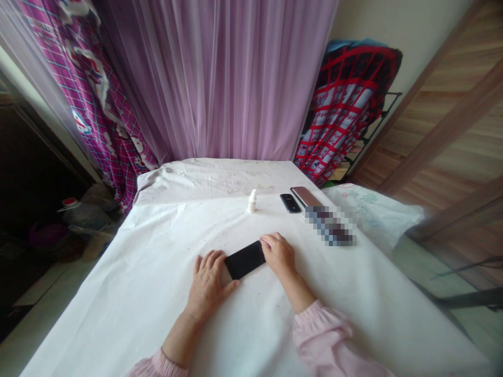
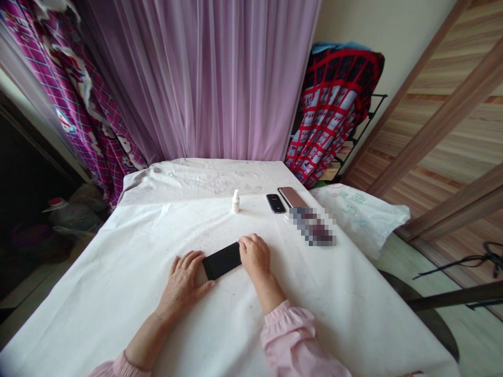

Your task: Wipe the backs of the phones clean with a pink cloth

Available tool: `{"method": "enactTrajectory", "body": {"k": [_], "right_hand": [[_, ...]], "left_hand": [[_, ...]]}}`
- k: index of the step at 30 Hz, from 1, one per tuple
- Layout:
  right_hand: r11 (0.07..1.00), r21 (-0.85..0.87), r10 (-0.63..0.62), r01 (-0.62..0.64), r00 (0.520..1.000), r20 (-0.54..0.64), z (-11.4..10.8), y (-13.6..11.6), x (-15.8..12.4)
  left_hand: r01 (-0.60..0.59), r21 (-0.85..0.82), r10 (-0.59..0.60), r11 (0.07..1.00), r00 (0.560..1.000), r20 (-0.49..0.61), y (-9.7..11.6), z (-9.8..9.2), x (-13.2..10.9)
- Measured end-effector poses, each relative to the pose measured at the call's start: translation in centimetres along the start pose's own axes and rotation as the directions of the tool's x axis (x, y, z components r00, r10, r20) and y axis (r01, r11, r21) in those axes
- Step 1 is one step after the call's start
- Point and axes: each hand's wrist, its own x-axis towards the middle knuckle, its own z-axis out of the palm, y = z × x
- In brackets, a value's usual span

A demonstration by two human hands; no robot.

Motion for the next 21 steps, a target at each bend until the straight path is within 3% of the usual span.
{"method": "enactTrajectory", "body": {"k": [6, 15, 18, 21], "right_hand": [[0.988, -0.099, -0.103, 0.115, 0.988, 0.119, 0.2, -2.0, -0.2], [0.951, 0.035, -0.309, 0.308, 0.93, 0.197, 0.4, -5.8, -1.9], [0.926, 0.093, -0.377, 0.366, 0.902, 0.209, 0.2, -5.9, -2.3], [0.923, 0.12, -0.384, 0.367, 0.904, 0.189, -0.1, -4.8, -2.4]], "left_hand": [[0.016, -0.005, -0.016, 1.0, 0.999, 0.034, 0.0, 0.1, 0.2], [0.017, 0.01, -0.017, 1.0, 1.0, 0.016, -0.3, 0.5, 0.1], [0.015, 0.02, -0.016, 1.0, 1.0, 0.022, -0.5, 0.8, 0.2], [0.014, 0.025, -0.014, 1.0, 1.0, 0.021, -0.8, 1.0, 0.2]]}}
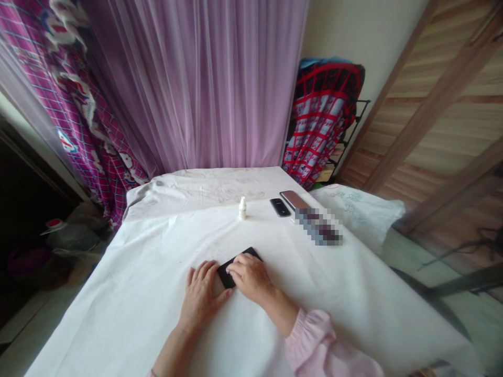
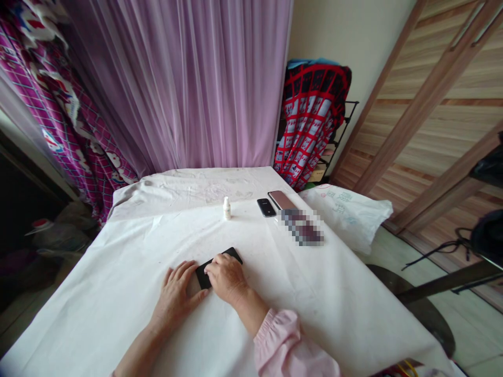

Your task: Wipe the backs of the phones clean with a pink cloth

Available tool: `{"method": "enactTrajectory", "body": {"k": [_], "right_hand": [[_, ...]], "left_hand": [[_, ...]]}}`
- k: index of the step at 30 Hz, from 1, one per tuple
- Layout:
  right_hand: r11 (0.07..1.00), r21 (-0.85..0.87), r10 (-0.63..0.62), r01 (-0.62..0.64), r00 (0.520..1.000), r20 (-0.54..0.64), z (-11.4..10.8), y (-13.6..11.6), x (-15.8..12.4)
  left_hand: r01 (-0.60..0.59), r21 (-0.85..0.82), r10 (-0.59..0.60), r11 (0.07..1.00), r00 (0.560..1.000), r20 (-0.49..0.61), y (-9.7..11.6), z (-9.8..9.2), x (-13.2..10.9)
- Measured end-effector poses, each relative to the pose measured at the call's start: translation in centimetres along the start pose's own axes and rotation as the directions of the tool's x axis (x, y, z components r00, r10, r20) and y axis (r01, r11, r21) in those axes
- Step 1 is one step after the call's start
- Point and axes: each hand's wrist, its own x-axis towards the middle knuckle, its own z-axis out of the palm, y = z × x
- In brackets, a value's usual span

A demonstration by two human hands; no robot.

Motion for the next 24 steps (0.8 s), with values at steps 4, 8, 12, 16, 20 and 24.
{"method": "enactTrajectory", "body": {"k": [4, 8, 12, 16, 20, 24], "right_hand": [[0.993, 0.014, 0.12, -0.119, 0.991, -0.066, -1.0, 2.6, -0.7], [0.958, 0.062, 0.288, -0.282, 0.948, -0.136, -1.9, 5.7, -1.2], [0.812, 0.423, 0.536, -0.401, 0.8, -0.27, -2.0, 7.8, -1.3], [0.533, 0.779, 0.692, -0.332, 0.701, -0.174, -2.1, 7.9, -1.0], [0.351, 0.896, 0.735, -0.272, 0.673, -0.083, -2.4, 6.7, -0.8], [0.213, 0.946, 0.69, -0.245, 0.723, 0.032, -1.7, 4.9, -0.1]], "left_hand": [[0.001, -0.006, -0.001, 1.0, 1.0, 0.004, -0.3, 0.0, 0.1], [0.014, -0.017, -0.014, 1.0, 0.999, 0.039, -0.2, -0.4, 1.1], [0.019, -0.055, -0.015, 0.998, 0.998, 0.06, 0.6, -0.3, 3.3], [-0.007, -0.104, 0.008, 0.995, 1.0, 0.011, 2.0, 0.5, 5.3], [-0.029, -0.151, 0.018, 0.988, 0.997, -0.076, 3.2, 0.8, 5.4], [-0.079, -0.234, 0.05, 0.969, 0.991, -0.127, 4.6, 0.2, 4.4]]}}
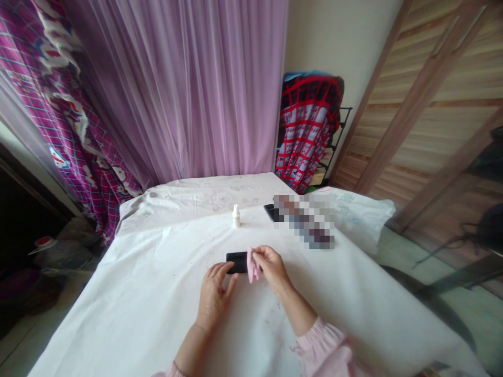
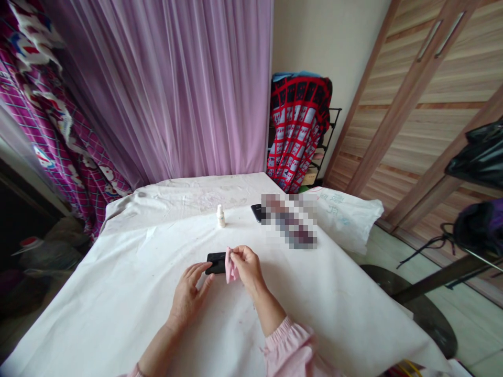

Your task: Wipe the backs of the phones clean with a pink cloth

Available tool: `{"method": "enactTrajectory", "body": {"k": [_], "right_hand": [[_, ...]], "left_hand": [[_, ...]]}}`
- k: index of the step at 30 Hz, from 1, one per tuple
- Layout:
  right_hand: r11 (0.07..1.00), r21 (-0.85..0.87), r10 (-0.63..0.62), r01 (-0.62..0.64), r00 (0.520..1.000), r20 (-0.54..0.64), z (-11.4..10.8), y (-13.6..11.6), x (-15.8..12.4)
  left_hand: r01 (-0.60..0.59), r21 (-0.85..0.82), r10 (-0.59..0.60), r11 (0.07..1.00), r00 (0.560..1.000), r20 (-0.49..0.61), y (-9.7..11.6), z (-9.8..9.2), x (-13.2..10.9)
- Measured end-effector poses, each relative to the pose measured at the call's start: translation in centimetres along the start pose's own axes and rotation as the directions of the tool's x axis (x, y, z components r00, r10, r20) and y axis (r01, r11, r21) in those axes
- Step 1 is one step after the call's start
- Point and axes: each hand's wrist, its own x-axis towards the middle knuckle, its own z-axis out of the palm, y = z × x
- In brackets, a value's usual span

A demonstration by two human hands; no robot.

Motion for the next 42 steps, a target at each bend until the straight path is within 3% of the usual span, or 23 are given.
{"method": "enactTrajectory", "body": {"k": [2, 5, 8, 10, 12, 14, 17, 22, 28, 30, 34, 36, 40, 42], "right_hand": [[0.999, 0.035, 0.021, -0.023, 0.998, 0.062, 1.2, 0.4, -0.4], [0.999, 0.001, 0.033, -0.034, 0.991, 0.133, 2.4, 1.0, -0.6], [0.969, -0.219, -0.08, 0.117, 0.982, 0.172, 1.9, 1.2, 0.0], [0.821, -0.485, -0.239, 0.302, 0.952, 0.189, 0.8, 0.9, 0.6], [0.581, -0.709, -0.304, 0.4, 0.915, 0.266, -0.6, 0.3, 1.2], [0.392, -0.813, -0.231, 0.43, 0.902, 0.366, -1.6, -0.2, 1.5], [0.256, -0.856, -0.106, 0.45, 0.893, 0.437, -2.3, -0.8, 1.6], [0.228, -0.891, -0.027, 0.393, 0.917, 0.398, -2.2, -1.4, 1.1], [0.422, -0.873, 0.027, 0.243, 0.96, 0.28, -3.6, -2.0, 0.1], [0.441, -0.872, -0.009, 0.215, 0.972, 0.235, -4.6, -2.1, 0.7], [0.335, -0.931, -0.226, 0.144, 0.972, 0.069, -6.7, -2.0, 2.8], [0.299, -0.95, -0.259, 0.094, 0.966, 0.014, -7.5, -1.8, 3.7], [0.119, -0.99, -0.392, 0.073, 0.92, 0.021, -8.0, -1.4, 4.3], [0.013, -0.999, -0.402, 0.053, 0.915, 0.044, -7.8, -1.3, 4.1]], "left_hand": [[0.029, -0.144, -0.033, 0.989, 0.999, -0.026, 0.9, -0.3, -0.2], [0.164, -0.329, -0.162, 0.93, 0.986, 0.033, 1.8, -0.8, -0.3], [0.302, -0.423, -0.29, 0.854, 0.952, 0.094, 1.5, -1.2, -0.6], [0.351, -0.425, -0.363, 0.834, 0.93, 0.056, 0.7, -1.5, -0.9], [0.377, -0.422, -0.417, 0.824, 0.909, -0.003, -0.4, -1.5, -1.2], [0.402, -0.442, -0.466, 0.802, 0.884, -0.042, -1.3, -1.5, -1.4], [0.402, -0.487, -0.483, 0.775, 0.875, -0.046, -1.9, -1.2, -1.4], [0.407, -0.53, -0.49, 0.744, 0.871, -0.019, -1.9, -1.1, -1.5], [0.417, -0.54, -0.487, 0.731, 0.873, 0.014, -2.0, -1.1, -1.7], [0.426, -0.54, -0.496, 0.726, 0.868, 0.019, -2.0, -1.0, -1.7], [0.416, -0.561, -0.491, 0.716, 0.871, 0.02, -1.8, -1.1, -1.6], [0.414, -0.565, -0.489, 0.714, 0.872, 0.021, -1.6, -1.2, -1.5], [0.425, -0.554, -0.503, 0.716, 0.864, 0.013, -1.9, -1.0, -1.6], [0.421, -0.55, -0.495, 0.722, 0.869, 0.014, -2.2, -0.9, -1.6]]}}
